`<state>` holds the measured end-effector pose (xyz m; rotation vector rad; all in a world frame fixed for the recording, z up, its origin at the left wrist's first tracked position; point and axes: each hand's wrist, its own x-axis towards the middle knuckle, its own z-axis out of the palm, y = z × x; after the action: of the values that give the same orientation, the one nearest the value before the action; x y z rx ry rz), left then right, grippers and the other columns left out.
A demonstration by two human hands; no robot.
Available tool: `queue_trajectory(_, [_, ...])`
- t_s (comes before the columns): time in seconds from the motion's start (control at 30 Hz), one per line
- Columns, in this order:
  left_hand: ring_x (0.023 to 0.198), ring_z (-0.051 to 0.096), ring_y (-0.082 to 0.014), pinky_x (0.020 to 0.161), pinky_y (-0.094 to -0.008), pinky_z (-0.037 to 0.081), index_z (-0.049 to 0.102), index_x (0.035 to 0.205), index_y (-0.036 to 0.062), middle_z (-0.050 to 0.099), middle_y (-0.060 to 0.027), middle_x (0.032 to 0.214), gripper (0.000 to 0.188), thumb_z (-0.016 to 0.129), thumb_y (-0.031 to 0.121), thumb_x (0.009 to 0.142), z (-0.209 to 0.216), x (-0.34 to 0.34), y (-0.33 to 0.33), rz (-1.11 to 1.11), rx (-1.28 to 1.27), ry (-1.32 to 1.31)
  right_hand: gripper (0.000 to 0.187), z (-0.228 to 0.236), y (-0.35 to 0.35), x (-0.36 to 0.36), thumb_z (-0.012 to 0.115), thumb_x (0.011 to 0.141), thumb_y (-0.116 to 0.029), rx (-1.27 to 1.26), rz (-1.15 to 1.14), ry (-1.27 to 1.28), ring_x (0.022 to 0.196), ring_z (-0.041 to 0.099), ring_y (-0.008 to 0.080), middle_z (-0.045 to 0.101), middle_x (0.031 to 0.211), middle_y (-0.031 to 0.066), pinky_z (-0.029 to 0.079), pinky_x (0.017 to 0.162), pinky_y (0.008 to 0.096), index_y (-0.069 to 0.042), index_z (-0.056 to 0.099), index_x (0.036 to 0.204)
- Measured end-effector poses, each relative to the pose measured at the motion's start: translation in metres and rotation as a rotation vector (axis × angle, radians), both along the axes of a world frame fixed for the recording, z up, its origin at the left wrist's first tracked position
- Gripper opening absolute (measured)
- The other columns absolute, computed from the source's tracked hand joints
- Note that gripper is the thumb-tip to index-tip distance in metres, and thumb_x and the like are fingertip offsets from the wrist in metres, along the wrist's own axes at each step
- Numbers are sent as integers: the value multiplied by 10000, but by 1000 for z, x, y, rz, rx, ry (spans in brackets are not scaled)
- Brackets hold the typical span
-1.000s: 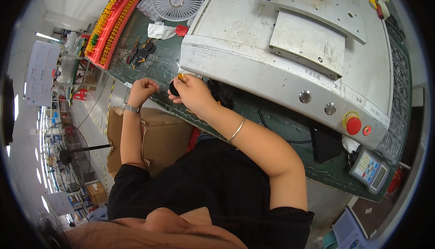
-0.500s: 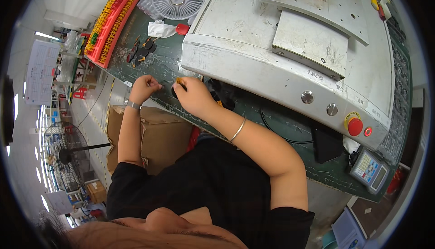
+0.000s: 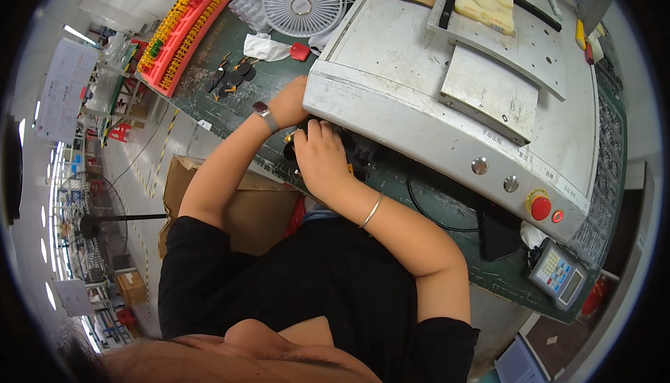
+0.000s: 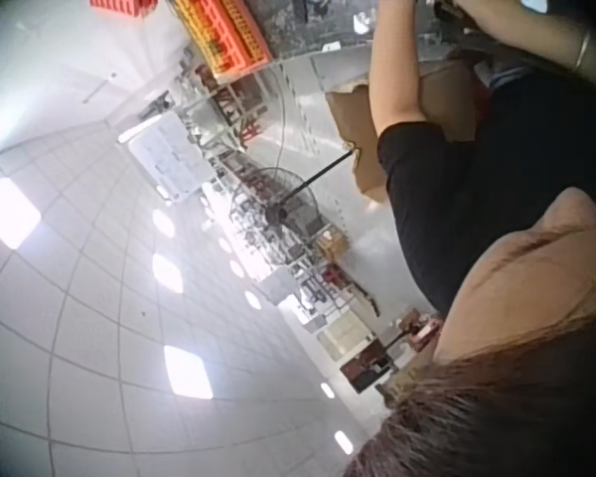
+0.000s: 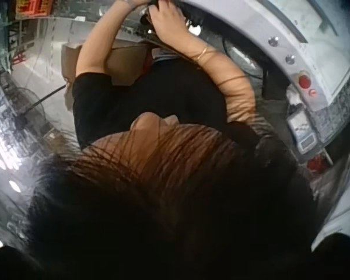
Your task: Assembling electronic parts, specifically placing copper coils into component housings and using a specialized assembly machine.
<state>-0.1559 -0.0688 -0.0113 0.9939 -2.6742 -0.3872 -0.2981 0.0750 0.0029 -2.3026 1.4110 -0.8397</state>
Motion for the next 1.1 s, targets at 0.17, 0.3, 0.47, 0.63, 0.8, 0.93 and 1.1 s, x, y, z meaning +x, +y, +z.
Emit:
queue_trajectory(0.17, [949,581,-337,835,-406,480,653,985,17,614,-162,978,223,648,90,775,12,17,5,79,174,-33,593,-4,-2,1,739,659,-89,-57,-14,-10,1139,480,402,475,1225,232,435,928,427,18,510,1195])
queue_trajectory(0.3, [723,654,-218,662,-326,511,655,896,-17,642,-121,830,184,721,114,784,52,30,30,292,293,121,660,-7,-4,5,732,695,-96,-133,-76,-122,1111,495,412,483,1210,241,428,945,448,18,449,1280])
queue_trajectory(0.47, [728,633,-124,652,-232,513,684,955,-47,644,-81,920,141,691,-9,819,85,46,67,305,705,558,550,5,-2,9,633,833,-32,266,32,-838,981,613,258,514,1190,211,493,871,353,49,394,1322])
queue_trajectory(0.63, [742,645,-149,642,-250,519,712,918,-23,644,-92,896,125,712,-10,795,82,30,94,375,583,548,390,-8,-13,11,597,879,-46,691,154,-1188,872,610,92,623,1001,75,512,777,237,59,498,1242])
queue_trajectory(0.8, [788,631,-249,683,-324,502,721,894,45,634,-76,892,180,737,9,719,70,27,98,187,-88,394,262,11,-16,7,518,939,-51,961,203,-1619,864,613,100,610,1036,64,536,840,267,28,537,1189])
queue_trajectory(0.93, [807,596,-275,718,-353,480,678,875,53,627,-72,918,197,709,-6,690,78,28,100,10,-244,309,201,10,-17,1,507,966,-127,1184,221,-1779,861,625,145,609,1036,83,555,840,329,10,557,1104])
queue_trajectory(1.1, [792,594,-277,709,-362,477,643,910,56,615,-83,890,264,683,-34,666,89,31,120,-87,-401,320,201,4,-21,-1,493,980,-161,1340,206,-1719,839,643,194,615,1030,108,571,792,349,7,547,1077])
